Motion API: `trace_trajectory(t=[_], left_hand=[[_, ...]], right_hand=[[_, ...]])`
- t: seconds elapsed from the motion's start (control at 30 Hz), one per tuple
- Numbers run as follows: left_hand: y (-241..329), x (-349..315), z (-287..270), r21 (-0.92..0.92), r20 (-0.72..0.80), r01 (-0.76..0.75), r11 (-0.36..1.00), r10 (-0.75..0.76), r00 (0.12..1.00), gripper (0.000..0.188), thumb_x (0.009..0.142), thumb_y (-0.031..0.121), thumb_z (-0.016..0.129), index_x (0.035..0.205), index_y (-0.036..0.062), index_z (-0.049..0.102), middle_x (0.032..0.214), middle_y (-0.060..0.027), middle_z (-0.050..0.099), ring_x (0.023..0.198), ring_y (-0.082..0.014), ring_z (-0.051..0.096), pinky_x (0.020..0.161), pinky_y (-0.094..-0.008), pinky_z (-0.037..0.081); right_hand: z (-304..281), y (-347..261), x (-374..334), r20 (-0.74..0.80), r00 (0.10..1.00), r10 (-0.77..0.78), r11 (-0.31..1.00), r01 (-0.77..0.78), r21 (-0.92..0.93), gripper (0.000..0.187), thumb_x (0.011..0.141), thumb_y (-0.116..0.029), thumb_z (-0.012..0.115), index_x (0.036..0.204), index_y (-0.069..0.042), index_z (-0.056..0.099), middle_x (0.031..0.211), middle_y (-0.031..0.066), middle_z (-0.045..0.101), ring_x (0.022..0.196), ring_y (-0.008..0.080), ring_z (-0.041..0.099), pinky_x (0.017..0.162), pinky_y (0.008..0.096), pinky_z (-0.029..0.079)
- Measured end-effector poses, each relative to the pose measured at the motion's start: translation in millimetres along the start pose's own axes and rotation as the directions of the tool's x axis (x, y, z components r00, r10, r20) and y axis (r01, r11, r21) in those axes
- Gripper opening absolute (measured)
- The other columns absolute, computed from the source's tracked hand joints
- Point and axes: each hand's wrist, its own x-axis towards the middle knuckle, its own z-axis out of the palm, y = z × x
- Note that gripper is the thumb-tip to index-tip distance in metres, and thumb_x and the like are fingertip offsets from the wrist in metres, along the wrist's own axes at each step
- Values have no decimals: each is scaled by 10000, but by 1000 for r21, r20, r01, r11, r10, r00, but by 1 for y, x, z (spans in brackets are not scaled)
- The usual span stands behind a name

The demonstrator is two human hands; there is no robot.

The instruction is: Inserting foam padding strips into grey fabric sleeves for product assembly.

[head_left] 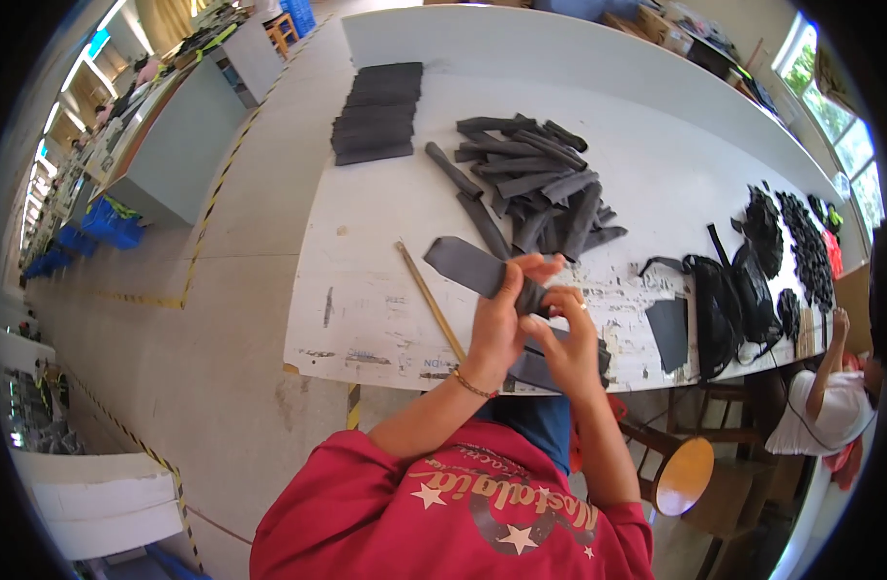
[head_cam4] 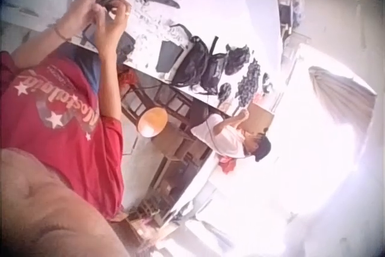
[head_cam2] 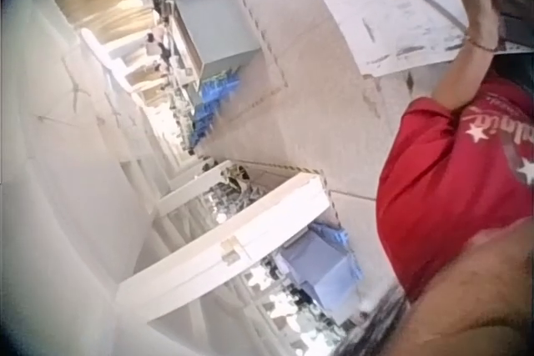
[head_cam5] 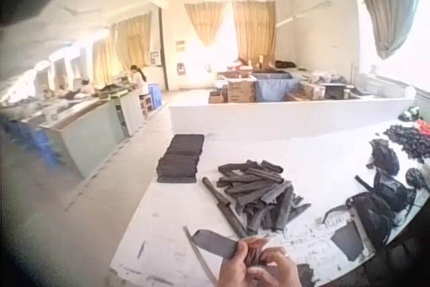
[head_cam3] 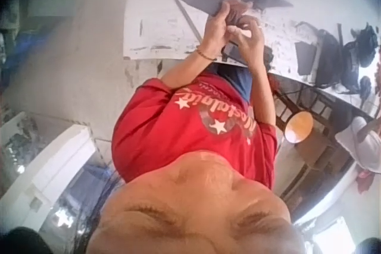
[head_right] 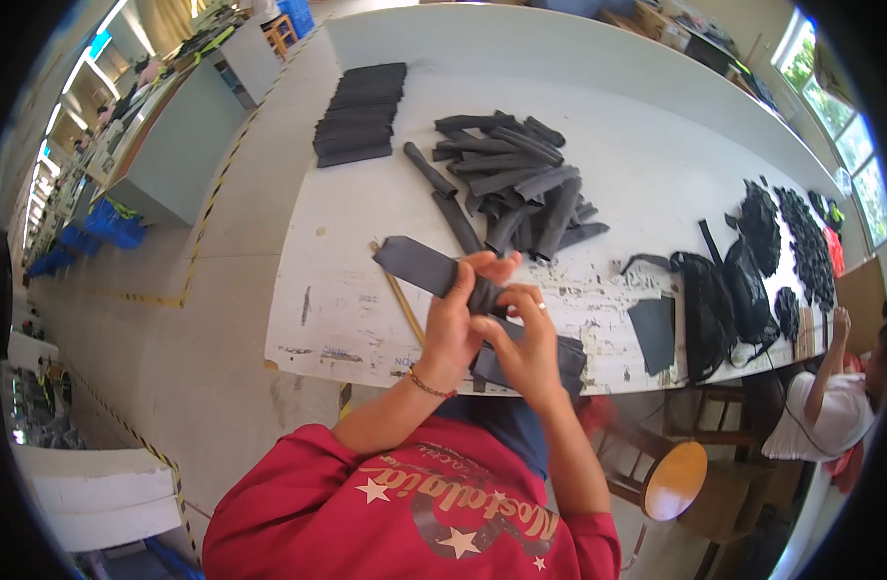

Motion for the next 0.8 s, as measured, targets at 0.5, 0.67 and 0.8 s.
trace_trajectory(t=[0.5,0.67,0.8], left_hand=[[30,11,-28,128,-23,-151,980,155,988,385,970,323,578,1179,0,561,1050,-199,680,1035,-342,653,931,-443,530],[41,11,-51,161,-108,-127,979,145,983,272,936,207,642,1069,-29,619,1004,-191,682,968,-337,672,899,-411,548],[33,6,-57,131,-140,-5,991,23,990,255,937,188,635,1091,-13,611,1049,-157,680,1018,-321,657,914,-404,535]], right_hand=[[-6,7,-4,-272,960,63,992,-31,122,119,826,13,715,839,-6,598,767,61,584,704,136,563,658,269,458],[-19,13,-10,-192,981,-36,999,38,7,106,831,13,707,849,-5,605,773,40,603,705,115,558,665,257,453],[-34,19,-19,-103,939,328,930,-302,208,81,849,-33,702,848,-15,623,776,2,637,713,66,535,657,228,438]])
